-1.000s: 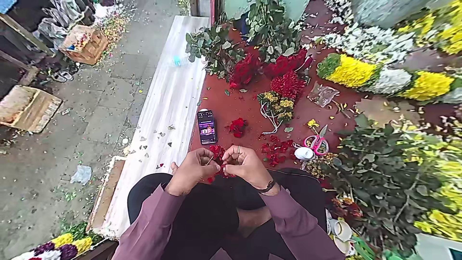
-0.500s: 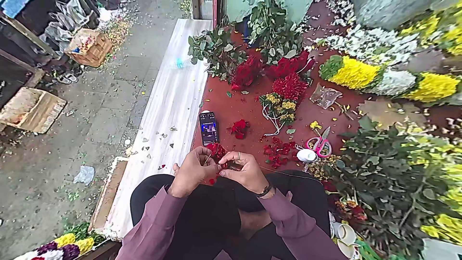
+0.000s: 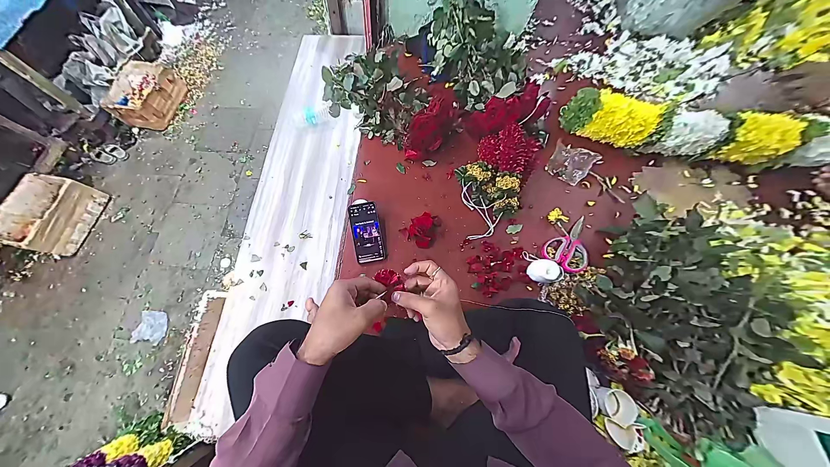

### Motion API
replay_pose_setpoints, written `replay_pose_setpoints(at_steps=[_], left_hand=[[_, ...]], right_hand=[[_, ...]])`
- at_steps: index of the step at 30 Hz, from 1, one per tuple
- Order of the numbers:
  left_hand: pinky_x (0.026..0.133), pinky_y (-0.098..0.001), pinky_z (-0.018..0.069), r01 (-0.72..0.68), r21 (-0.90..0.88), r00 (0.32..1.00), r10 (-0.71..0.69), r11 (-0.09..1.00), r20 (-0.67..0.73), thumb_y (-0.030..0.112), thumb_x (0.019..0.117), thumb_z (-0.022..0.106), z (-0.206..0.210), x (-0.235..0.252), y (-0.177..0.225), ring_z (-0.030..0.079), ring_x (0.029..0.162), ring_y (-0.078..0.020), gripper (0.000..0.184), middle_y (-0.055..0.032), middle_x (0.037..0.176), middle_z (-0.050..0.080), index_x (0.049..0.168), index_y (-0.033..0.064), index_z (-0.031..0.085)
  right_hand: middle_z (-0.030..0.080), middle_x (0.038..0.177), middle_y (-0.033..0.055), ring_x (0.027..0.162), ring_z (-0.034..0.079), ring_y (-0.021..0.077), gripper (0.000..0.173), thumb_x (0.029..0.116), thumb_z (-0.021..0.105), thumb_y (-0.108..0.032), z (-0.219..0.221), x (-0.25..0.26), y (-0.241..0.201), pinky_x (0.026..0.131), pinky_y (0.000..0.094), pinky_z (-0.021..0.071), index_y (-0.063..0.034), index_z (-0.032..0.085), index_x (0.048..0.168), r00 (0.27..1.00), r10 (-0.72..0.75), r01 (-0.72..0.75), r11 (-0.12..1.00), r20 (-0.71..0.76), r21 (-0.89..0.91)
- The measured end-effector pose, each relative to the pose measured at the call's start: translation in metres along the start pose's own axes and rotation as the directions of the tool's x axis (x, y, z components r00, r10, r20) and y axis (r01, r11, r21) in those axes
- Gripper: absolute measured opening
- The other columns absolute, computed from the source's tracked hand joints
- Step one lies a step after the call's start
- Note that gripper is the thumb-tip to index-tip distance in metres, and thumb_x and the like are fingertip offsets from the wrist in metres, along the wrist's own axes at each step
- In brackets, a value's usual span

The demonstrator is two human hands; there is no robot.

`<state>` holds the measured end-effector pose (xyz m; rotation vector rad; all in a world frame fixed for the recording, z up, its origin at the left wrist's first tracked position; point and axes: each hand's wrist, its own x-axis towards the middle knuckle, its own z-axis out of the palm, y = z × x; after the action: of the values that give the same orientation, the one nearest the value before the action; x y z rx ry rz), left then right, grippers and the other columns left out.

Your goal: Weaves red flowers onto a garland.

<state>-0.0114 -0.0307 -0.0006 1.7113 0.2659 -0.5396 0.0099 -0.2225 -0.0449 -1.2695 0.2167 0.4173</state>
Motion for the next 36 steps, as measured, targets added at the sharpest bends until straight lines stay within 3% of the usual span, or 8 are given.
replay_pose_setpoints(at_steps=[8,14,17,21,26,29,32,36], left_hand=[[0.059,-0.0276,0.0556,-0.051,0.133,0.998,0.054,0.99,-0.02,0.022,0.0938,0.073,-0.002,0.002,-0.008,0.065,0.063,-0.008,0.014,0.0007,0.075,0.072,0.091,0.0093,0.077],[0.053,-0.0309,0.047,0.033,0.222,0.997,-0.018,0.975,-0.068,0.023,0.0892,0.071,-0.013,0.002,-0.001,0.057,0.055,-0.0077,0.015,0.0037,0.063,0.064,0.078,0.0127,0.074],[0.05,-0.0287,0.0402,0.08,0.218,0.996,-0.07,0.973,-0.051,0.022,0.089,0.071,-0.021,0.002,0.009,0.049,0.05,-0.0071,0.02,0.0038,0.058,0.057,0.073,0.0113,0.069],[0.047,-0.0275,0.0346,0.157,0.221,0.988,-0.15,0.963,-0.047,0.022,0.0897,0.07,-0.029,0.002,0.02,0.043,0.047,-0.0054,0.024,0.0053,0.055,0.054,0.068,0.0125,0.067],[0.056,-0.0471,0.0484,0.219,0.583,0.975,-0.188,0.783,-0.114,0.036,0.0855,0.068,-0.025,-0.002,0.044,0.059,0.059,-0.0179,0.025,0.0004,0.062,0.06,0.073,0.0149,0.069],[0.064,-0.0602,0.0519,-0.05,0.77,0.953,-0.201,0.636,0.228,0.034,0.0874,0.068,-0.002,-0.017,0.081,0.066,0.071,-0.0282,0.022,-0.006,0.071,0.066,0.081,0.0124,0.072],[0.06,-0.0361,0.0544,-0.399,0.468,0.823,0.083,0.789,0.561,0.025,0.0937,0.07,0.012,-0.018,0.098,0.064,0.066,-0.0085,0.015,0.0038,0.074,0.069,0.085,0.0143,0.076],[0.067,-0.0263,0.0604,-0.398,0.261,0.895,0.31,0.88,0.32,0.02,0.1004,0.065,0.021,-0.009,0.105,0.068,0.071,-0.005,0.017,0.0015,0.082,0.072,0.095,0.0065,0.074]], right_hand=[[0.063,0.075,0.0053,0.06,0.059,0.0143,0.067,0.0703,0.089,-0.011,-0.008,0.005,0.004,0.053,0.0287,0.0505,-0.0024,0.056,0.128,0.992,0.064,-0.039,0.975,0.108,-0.218],[0.057,0.141,-0.0016,0.129,0.055,0.0147,0.094,0.0737,0.085,-0.022,-0.031,0.017,-0.005,0.105,0.0423,0.0505,-0.0228,0.038,0.156,0.93,-0.062,0.261,0.804,0.361,-0.534],[0.07,0.122,0.0032,0.097,0.07,0.0134,0.062,0.0862,0.08,-0.023,-0.037,0.024,0.004,0.085,0.0342,0.061,-0.0111,0.058,0.143,0.87,-0.018,0.256,0.872,0.493,-0.418],[0.071,0.091,0.0015,0.079,0.066,0.0071,0.015,0.0943,0.073,-0.022,-0.042,0.024,-0.003,0.072,0.0243,0.0576,-0.0072,0.079,0.095,0.882,-0.104,0.3,0.876,0.461,-0.377],[0.069,0.086,0.0025,0.077,0.064,0.0058,0.013,0.0934,0.072,-0.016,-0.038,0.004,-0.029,0.069,0.0227,0.0551,-0.0041,0.077,0.094,0.754,-0.174,0.387,0.897,0.634,-0.215],[0.069,0.087,0.0044,0.081,0.064,0.0079,0.012,0.0937,0.074,-0.012,-0.039,0.009,-0.041,0.074,0.024,0.0554,-0.0006,0.077,0.096,0.718,-0.3,0.43,0.9,0.628,-0.062],[0.07,0.09,0.0034,0.084,0.065,0.008,0.008,0.0945,0.072,-0.008,-0.043,0.022,-0.028,0.076,0.026,0.0565,0.0,0.075,0.096,0.689,-0.29,0.255,0.955,0.664,0.153],[0.066,0.079,-0.0093,0.074,0.062,-0.0048,0.012,0.0972,0.06,-0.004,-0.033,-0.002,-0.042,0.069,0.0143,0.0531,-0.0093,0.068,0.09,0.78,-0.006,-0.062,0.994,0.625,0.087]])
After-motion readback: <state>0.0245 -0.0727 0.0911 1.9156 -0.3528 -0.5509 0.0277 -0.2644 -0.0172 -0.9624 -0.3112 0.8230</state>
